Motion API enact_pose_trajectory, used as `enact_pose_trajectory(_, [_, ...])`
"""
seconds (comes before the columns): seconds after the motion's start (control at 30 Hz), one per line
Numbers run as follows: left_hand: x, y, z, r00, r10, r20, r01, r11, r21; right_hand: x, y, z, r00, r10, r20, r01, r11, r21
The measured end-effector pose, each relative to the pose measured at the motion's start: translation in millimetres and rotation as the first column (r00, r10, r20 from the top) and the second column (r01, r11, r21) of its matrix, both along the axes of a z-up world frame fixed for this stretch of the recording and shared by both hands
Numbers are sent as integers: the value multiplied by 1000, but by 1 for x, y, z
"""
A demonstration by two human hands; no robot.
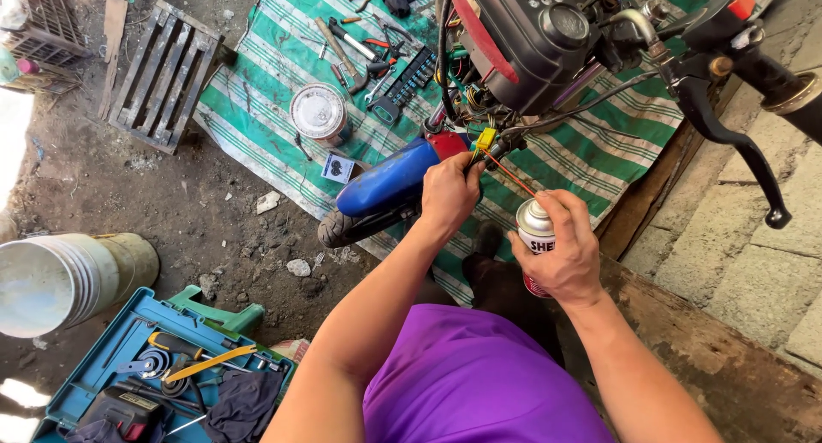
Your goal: The person sprays lubricant onto a yellow electrical connector on a motorcycle, then disconnects and reconnects the connector. The person handles a spray can and the motorcycle's wiring harness.
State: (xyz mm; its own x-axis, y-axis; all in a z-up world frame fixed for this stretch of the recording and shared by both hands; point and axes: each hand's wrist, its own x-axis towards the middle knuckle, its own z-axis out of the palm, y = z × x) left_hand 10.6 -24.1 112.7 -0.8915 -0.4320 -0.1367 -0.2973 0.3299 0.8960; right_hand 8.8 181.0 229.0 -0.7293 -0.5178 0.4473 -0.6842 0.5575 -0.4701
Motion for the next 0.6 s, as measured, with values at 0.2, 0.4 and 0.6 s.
enact_pose_trajectory(0.2, [-1,0,-1,1000,-5,2,5,1000,-4,0,-2,3,1000,9,-10,-8,1000,14])
enact_pose_trajectory(0.4, [1,-1,-4,1000,-7,20,7,1000,-17,0,-1,2,1000,2,-13,-2,1000,27])
enact_pose_trajectory(0.6, [2,-2,-1,1000,-8,23,8,1000,-14,2,-2,0,1000,-11,-24,12,999,42])
